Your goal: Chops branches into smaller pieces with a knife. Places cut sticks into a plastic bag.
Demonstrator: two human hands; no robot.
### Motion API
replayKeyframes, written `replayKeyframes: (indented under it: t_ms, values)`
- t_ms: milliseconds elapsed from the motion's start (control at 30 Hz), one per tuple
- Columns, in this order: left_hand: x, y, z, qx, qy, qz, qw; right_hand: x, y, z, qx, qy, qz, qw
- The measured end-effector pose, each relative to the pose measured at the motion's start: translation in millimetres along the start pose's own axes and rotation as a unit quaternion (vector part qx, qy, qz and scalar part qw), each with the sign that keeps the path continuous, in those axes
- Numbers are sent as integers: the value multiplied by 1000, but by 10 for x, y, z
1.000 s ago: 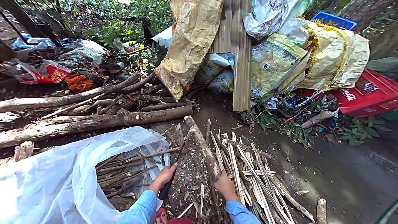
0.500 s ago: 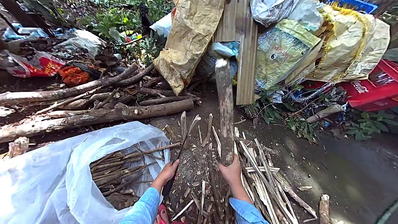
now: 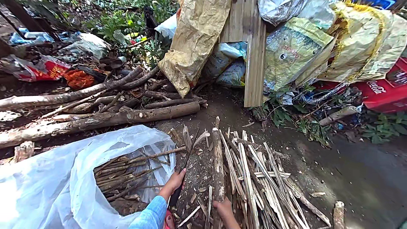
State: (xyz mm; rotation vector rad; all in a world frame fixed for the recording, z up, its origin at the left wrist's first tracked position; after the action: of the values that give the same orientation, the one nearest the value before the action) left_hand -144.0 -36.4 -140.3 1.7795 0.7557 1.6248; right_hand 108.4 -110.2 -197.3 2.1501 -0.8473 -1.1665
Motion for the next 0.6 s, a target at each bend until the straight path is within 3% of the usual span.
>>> replayKeyframes:
  t_ms: [67, 133, 167, 233, 333, 400, 467, 600]
  values:
    - [21, -46, 60, 1, 18, 2, 1000, -45, 88, 26, 22, 110, 3, 994]
    - [21, -72, 138, -1, 25, 13, 1000, -262, 229, 58, 32, 166, -56, 984]
    - [17, -81, 182, -3, 22, 22, 1000, -382, 288, 130, 15, 136, -103, 985]
    - [4, -86, 290, -8, 10, 46, 999, -618, 418, 358, -97, -18, -162, 982]
    - [-21, -81, 401, -38, 5, 77, 996, -881, 485, 647, -220, -172, -154, 948]
    - [9, -102, 372, -41, -31, 90, 995, -972, 433, 687, -212, -147, -146, 955]
    - [218, -67, 270, 6, -57, 127, 990, -1017, 366, 654, -178, -92, -133, 971]
    - [1125, 270, 220, 141, -45, 304, 941, -1033, 309, 558, -100, 31, -79, 991]
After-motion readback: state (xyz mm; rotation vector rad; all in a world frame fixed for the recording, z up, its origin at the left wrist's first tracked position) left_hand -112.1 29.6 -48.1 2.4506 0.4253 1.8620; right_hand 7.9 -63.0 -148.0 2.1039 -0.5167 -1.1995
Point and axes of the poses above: each hand's wrist, its own y-axis away from the middle knuckle, its own z-axis out of the palm, x = y × z, the point moved 4 cm from there along -y, towards the middle knuckle, and after that the axes turned 8 degrees about y, right-handed, at the moved point
